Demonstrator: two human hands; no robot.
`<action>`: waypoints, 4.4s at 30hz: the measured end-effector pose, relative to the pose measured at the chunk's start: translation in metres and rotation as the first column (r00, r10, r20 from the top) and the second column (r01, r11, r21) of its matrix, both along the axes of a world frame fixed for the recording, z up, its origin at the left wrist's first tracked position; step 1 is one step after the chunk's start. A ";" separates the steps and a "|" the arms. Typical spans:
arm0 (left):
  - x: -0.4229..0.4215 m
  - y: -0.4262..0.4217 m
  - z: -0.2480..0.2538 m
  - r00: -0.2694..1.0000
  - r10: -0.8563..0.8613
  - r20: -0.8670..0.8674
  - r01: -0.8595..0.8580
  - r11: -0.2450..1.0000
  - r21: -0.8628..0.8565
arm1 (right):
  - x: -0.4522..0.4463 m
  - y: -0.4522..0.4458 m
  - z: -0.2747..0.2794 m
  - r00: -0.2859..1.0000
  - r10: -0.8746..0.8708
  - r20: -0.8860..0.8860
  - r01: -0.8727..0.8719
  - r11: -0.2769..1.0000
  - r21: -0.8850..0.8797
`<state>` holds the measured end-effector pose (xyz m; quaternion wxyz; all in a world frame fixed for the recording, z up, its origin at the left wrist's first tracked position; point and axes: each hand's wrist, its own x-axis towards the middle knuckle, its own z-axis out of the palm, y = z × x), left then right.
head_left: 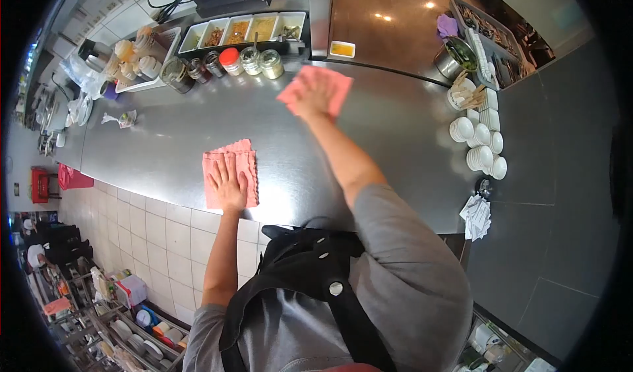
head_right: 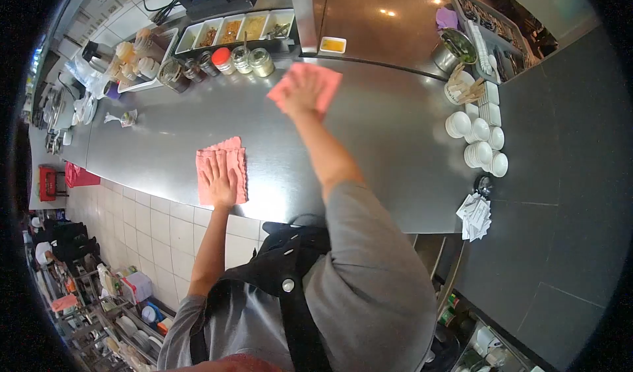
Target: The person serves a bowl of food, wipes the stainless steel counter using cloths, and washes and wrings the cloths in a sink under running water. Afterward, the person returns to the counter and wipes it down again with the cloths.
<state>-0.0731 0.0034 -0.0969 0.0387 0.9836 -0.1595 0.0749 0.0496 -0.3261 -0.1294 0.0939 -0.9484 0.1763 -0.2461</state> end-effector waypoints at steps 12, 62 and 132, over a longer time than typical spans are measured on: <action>0.056 0.028 -0.005 0.998 -0.018 -0.066 0.010 0.992 -0.123 | -0.252 0.119 0.058 0.853 0.493 -0.171 -0.473 0.869 0.147; -0.166 0.578 -0.195 0.516 0.463 -0.721 -0.853 0.354 -0.382 | 0.111 0.686 0.078 0.342 0.882 0.325 -0.450 -0.150 0.881; 0.277 0.423 0.031 0.846 -0.518 -0.126 0.153 0.462 -0.873 | 0.111 0.575 0.094 0.856 0.497 0.142 -0.507 0.757 0.412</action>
